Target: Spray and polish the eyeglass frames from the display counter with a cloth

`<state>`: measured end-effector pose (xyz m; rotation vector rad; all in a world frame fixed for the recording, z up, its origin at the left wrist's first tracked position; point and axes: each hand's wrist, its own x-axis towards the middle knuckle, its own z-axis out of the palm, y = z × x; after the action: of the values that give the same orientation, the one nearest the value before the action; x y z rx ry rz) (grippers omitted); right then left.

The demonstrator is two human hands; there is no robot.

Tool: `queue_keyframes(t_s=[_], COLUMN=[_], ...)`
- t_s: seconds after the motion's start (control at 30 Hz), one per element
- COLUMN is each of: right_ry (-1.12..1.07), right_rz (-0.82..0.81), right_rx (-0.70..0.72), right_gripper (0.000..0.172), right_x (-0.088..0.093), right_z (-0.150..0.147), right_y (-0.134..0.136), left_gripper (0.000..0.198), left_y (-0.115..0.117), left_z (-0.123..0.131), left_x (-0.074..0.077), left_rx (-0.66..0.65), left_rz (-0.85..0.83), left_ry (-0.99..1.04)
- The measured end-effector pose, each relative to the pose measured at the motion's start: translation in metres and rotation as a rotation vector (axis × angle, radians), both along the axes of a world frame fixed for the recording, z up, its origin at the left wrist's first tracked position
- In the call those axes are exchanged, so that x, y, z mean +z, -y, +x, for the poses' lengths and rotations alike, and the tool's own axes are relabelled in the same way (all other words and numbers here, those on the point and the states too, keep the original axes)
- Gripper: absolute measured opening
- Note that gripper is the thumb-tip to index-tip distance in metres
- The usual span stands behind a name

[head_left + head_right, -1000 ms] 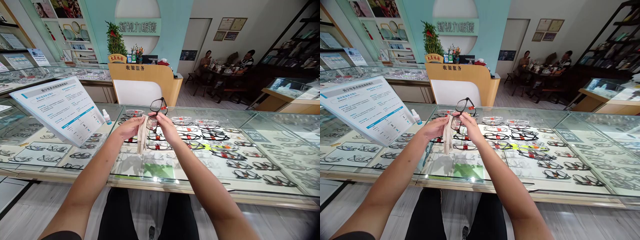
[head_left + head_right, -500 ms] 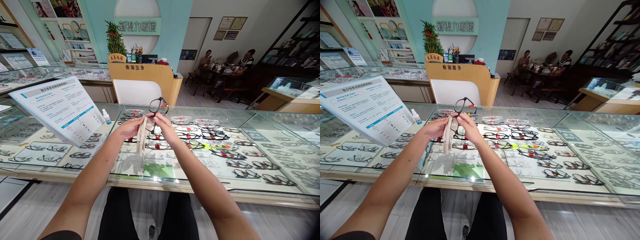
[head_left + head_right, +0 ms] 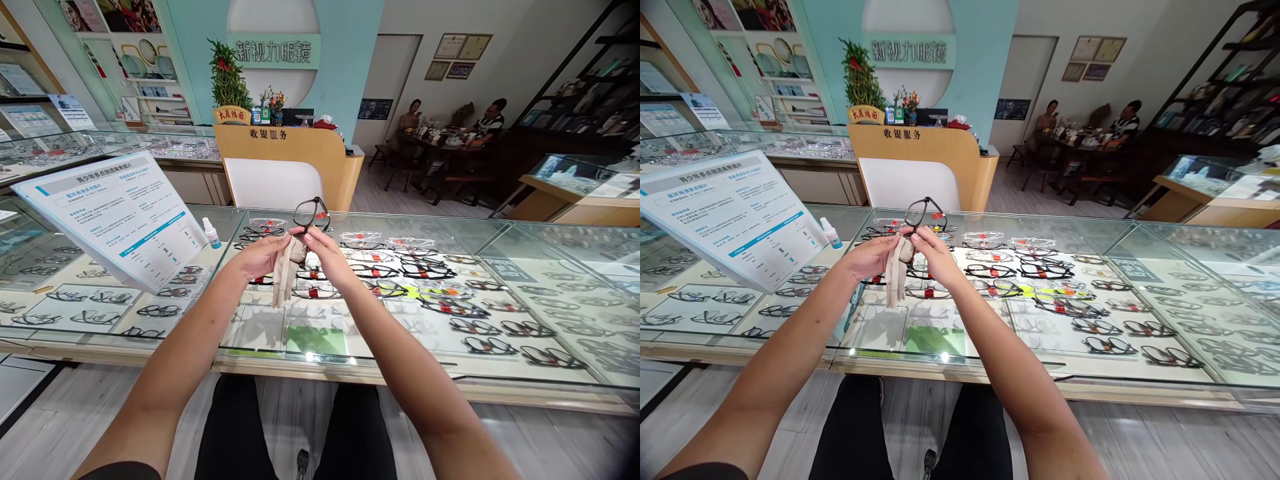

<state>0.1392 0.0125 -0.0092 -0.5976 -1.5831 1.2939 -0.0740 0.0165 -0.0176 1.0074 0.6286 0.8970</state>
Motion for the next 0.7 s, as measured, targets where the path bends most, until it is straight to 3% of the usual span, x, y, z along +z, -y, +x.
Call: queue_keyframes(t_s=[0.2, 0.7], right_ry=[-0.074, -0.136], right_rz=[-0.095, -0.13], right_rx=[0.051, 0.071], right_gripper=[0.044, 0.039], right_x=[-0.0005, 0.0015], right_z=[-0.0015, -0.0013], right_y=[0.0016, 0.003], left_gripper=[0.05, 0.053], left_y=[0.0046, 0.0071], left_z=[0.0042, 0.006], left_x=[0.0012, 0.0036], left_rx=[0.015, -0.002], left_rz=[-0.021, -0.025], left_ry=[-0.043, -0.066])
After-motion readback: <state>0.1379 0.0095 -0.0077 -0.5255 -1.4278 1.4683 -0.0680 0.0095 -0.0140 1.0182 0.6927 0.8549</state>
